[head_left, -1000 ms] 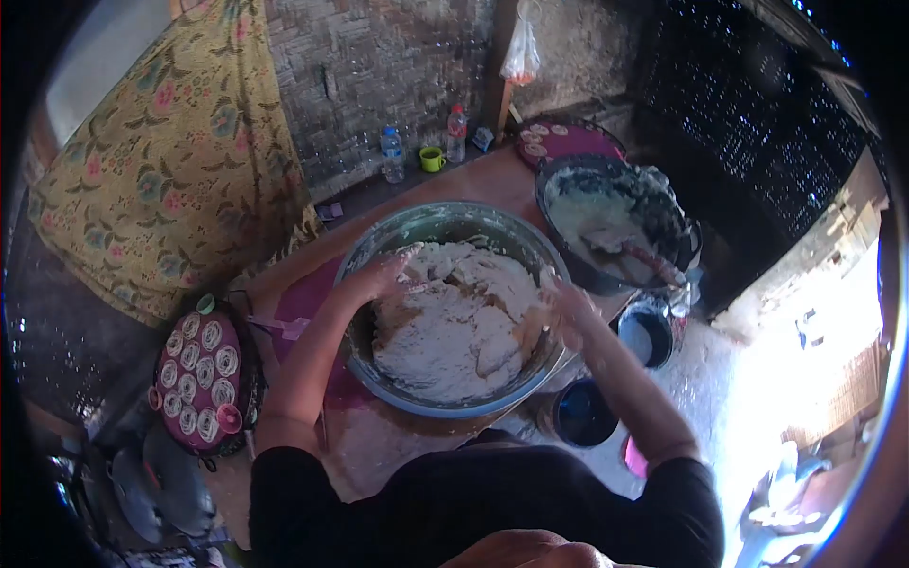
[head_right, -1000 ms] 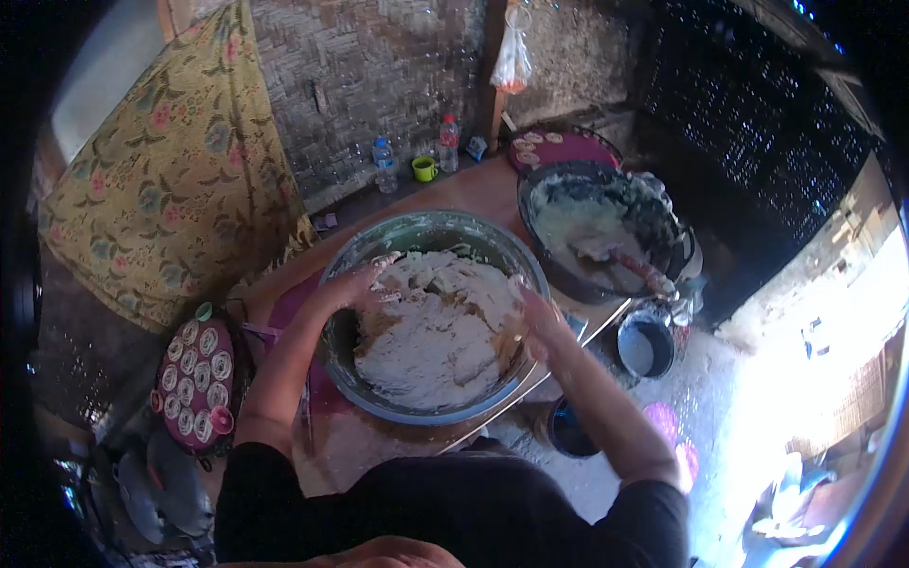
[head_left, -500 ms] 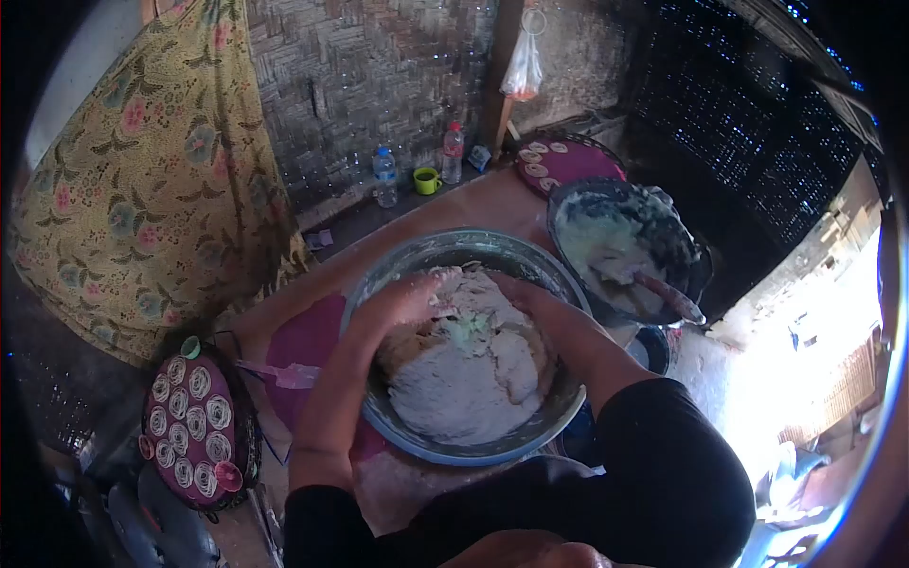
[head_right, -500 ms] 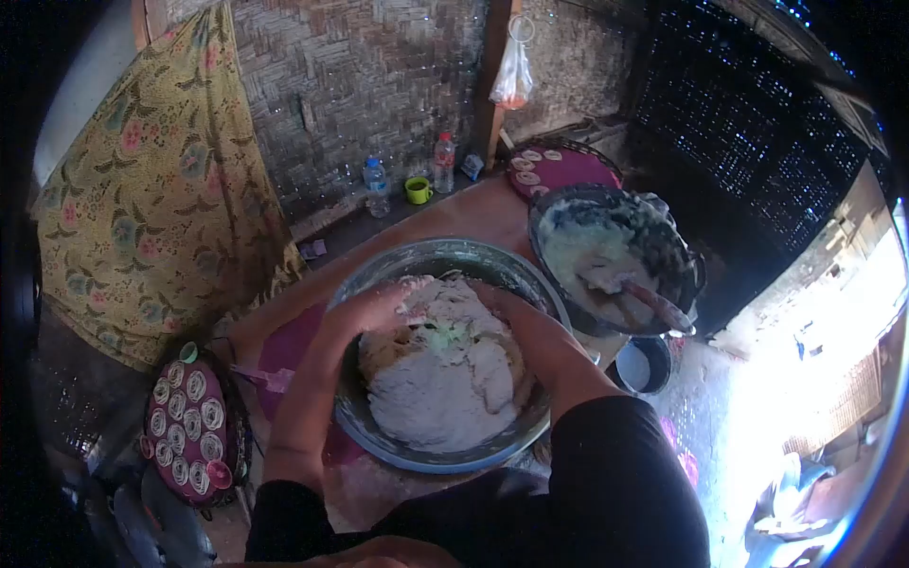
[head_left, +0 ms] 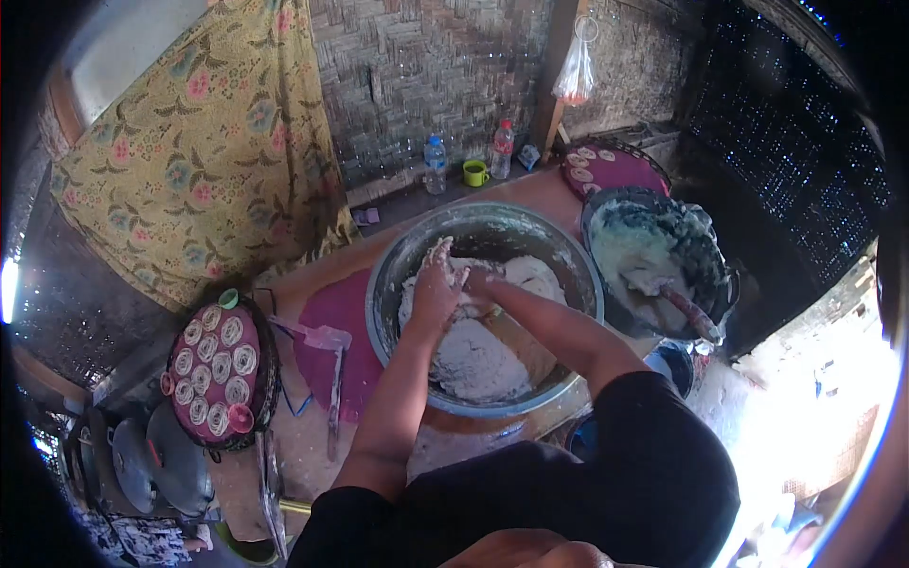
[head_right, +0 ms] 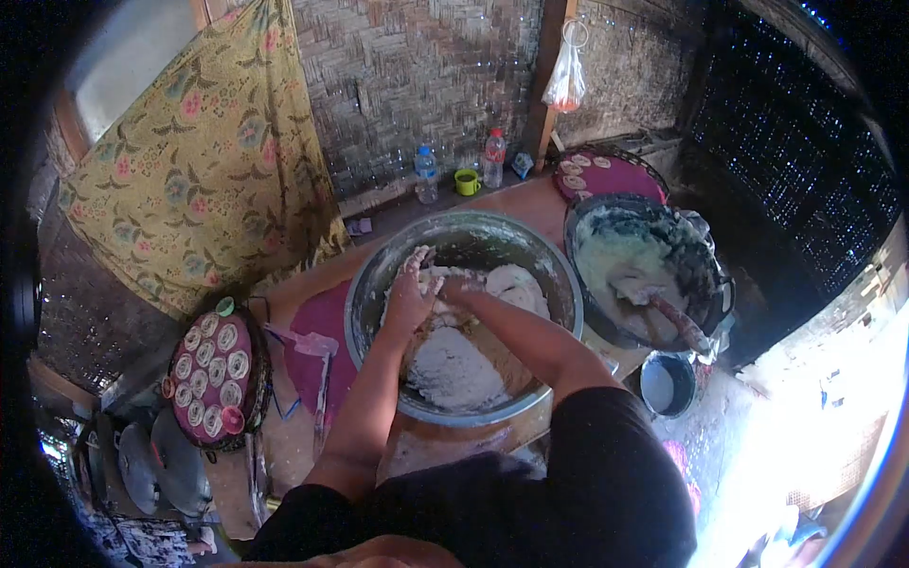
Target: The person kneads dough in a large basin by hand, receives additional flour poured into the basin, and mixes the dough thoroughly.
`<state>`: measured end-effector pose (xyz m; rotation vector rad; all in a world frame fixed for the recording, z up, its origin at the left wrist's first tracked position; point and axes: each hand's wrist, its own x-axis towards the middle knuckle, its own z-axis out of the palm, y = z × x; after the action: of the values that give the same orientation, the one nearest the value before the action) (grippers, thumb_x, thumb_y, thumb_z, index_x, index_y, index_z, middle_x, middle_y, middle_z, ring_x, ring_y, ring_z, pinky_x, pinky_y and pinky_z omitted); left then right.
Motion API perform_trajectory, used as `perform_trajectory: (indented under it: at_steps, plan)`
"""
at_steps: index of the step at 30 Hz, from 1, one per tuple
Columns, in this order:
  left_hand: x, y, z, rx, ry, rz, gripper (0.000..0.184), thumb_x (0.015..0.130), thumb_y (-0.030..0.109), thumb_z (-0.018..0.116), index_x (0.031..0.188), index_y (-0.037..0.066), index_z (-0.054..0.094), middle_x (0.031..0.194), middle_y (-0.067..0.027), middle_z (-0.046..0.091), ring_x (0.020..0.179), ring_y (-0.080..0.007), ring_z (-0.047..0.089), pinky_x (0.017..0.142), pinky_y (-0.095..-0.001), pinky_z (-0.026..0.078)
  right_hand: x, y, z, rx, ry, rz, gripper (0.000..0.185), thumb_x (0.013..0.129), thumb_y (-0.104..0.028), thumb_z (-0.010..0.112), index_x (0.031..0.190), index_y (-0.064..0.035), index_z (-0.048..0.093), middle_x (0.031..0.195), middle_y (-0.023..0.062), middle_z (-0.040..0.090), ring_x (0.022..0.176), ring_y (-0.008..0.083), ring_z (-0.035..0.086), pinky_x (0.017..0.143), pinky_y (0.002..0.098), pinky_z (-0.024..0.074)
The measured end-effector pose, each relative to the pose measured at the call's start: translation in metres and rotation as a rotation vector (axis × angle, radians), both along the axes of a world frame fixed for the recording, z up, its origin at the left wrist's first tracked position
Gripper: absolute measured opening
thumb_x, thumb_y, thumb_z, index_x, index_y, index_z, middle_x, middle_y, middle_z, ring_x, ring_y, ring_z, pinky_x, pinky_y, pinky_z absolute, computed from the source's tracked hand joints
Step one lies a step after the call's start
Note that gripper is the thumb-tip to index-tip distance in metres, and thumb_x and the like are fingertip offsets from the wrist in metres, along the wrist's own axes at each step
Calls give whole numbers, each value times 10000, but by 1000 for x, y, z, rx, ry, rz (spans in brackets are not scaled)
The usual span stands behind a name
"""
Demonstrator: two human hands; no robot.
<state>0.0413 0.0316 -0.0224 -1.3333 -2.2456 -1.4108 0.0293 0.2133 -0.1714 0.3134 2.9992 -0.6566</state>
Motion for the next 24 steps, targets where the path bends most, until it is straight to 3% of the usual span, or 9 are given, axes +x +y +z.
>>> perform_trajectory:
  at_steps: [3,6,9,12,15,18,20,22,24]
  plan:
    - [-10,-5,7,-58,-248,-14,519,786,182,580,1235,14,382,1186,-208,467,1115,-315,444,944,-370,341,88,-63,46,116,-308,142,544,802,-512,391,1090,-81,554,1104,160,544,1010,324,520,839,434,406]
    - [-28,-7,-7,-119,-257,-57,549,782,222,588,1251,29,377,1214,-198,453,1135,-298,433,955,-360,334,154,-96,74,-84,-387,-91,517,819,-467,417,992,-9,582,915,190,586,879,326,549,763,438,414]
    - [-36,-15,5,-264,-188,-238,585,777,262,594,1266,34,367,1240,-182,439,1153,-287,421,960,-349,332,218,-76,83,78,-186,181,506,841,-456,388,1061,-28,544,822,170,577,792,336,543,734,444,408]
    - [-50,-19,27,-428,-126,-322,592,774,259,594,1270,33,362,1246,-171,439,1159,-282,417,964,-347,331,242,-73,129,387,126,447,424,826,-352,493,1186,-131,458,836,154,571,778,280,535,646,395,405]
    - [-70,-4,33,-536,-165,-439,587,776,258,587,1273,42,360,1232,-167,455,1150,-281,428,961,-349,335,236,-59,147,-158,-232,-233,478,830,-390,504,1210,-108,437,946,117,567,832,235,536,688,373,420]
    - [-84,18,22,-574,-201,-562,558,775,244,580,1260,50,381,1212,-178,469,1135,-284,442,954,-350,342,223,1,67,-949,298,-412,420,882,-374,399,1199,-101,441,1000,76,554,905,231,542,778,362,444]
    - [-85,23,16,-599,-92,-551,553,793,285,561,1266,66,378,1243,-173,438,1157,-286,416,967,-357,327,186,20,66,-1154,261,-737,434,836,-412,489,1113,-80,523,1010,62,554,921,169,537,770,329,441]
    - [-89,26,17,-625,31,-527,550,810,326,543,1273,83,374,1274,-168,406,1180,-287,389,980,-365,312,161,29,77,-1238,266,-792,370,845,-362,481,1095,-94,532,1019,41,548,924,165,537,753,334,449]
    - [-87,24,21,-603,-127,-498,552,809,316,542,1274,80,365,1258,-178,417,1154,-318,407,965,-385,328,137,12,123,-1421,165,-782,304,865,-308,437,1054,-99,549,947,59,579,853,173,561,715,346,458]
